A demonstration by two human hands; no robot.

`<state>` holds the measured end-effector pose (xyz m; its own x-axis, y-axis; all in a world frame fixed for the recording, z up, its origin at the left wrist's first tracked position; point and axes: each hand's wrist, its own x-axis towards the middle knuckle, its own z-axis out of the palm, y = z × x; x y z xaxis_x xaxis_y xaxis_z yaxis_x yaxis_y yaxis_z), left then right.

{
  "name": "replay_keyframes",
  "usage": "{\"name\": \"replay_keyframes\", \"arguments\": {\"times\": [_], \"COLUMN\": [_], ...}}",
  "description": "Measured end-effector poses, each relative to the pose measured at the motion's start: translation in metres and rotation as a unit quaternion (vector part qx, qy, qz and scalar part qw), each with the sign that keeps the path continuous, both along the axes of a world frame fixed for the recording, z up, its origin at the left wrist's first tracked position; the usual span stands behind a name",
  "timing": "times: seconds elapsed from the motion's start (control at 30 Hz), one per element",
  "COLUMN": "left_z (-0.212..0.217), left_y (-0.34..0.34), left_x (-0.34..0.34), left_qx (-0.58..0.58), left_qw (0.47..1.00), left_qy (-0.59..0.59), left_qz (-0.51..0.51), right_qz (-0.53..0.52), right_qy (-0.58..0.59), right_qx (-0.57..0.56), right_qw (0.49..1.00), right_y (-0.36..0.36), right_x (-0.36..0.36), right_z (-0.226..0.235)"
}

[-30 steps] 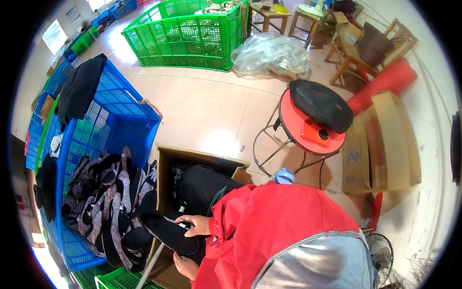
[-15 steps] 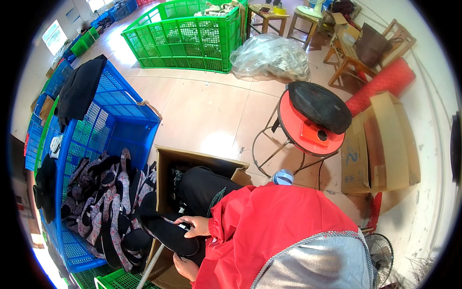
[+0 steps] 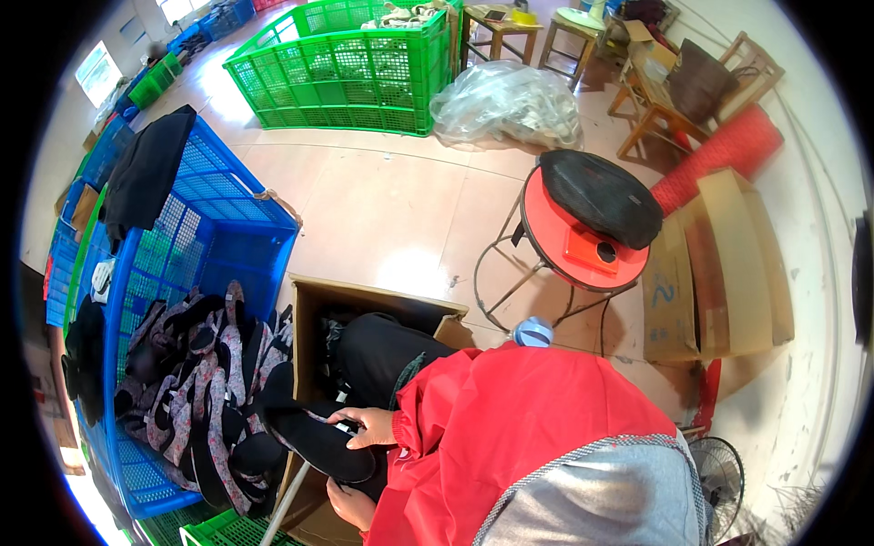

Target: The person sits on the floor and uses scissors to trim loose threads and excess fabric from the edges of black fabric items. They pick up items from a blue crate, cut the edges, and place the finished items into a green crate.

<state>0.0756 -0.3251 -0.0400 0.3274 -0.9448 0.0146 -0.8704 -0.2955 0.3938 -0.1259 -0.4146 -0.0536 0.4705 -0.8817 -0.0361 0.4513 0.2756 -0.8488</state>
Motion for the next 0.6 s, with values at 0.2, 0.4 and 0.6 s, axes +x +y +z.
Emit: {"name": "replay_keyframes", "arguments": {"times": [0.2, 0.4, 0.6], "left_z": [0.0, 0.0023, -0.0016], "left_y": [-0.0013, -0.0012, -0.0011], "left_x": [-0.0001, -0.0014, 0.0005], "left_qx": [0.009, 0.002, -0.007], "left_qw": [1.0, 1.0, 1.0], "left_qy": [-0.005, 0.004, 0.012], "left_qz": [0.005, -0.004, -0.001], "right_qz": [-0.006, -0.002, -0.007], "right_qy": [0.017, 0.008, -0.019], "right_qx": [-0.009, -0.008, -0.007], "right_qw": [1.0, 1.0, 1.0], "right_y": [-0.0001, -0.0008, -0.0004], "right_x": [-0.0007, -0.0008, 0.0032], "right_z": [0.002, 0.0033, -0.0035]}}
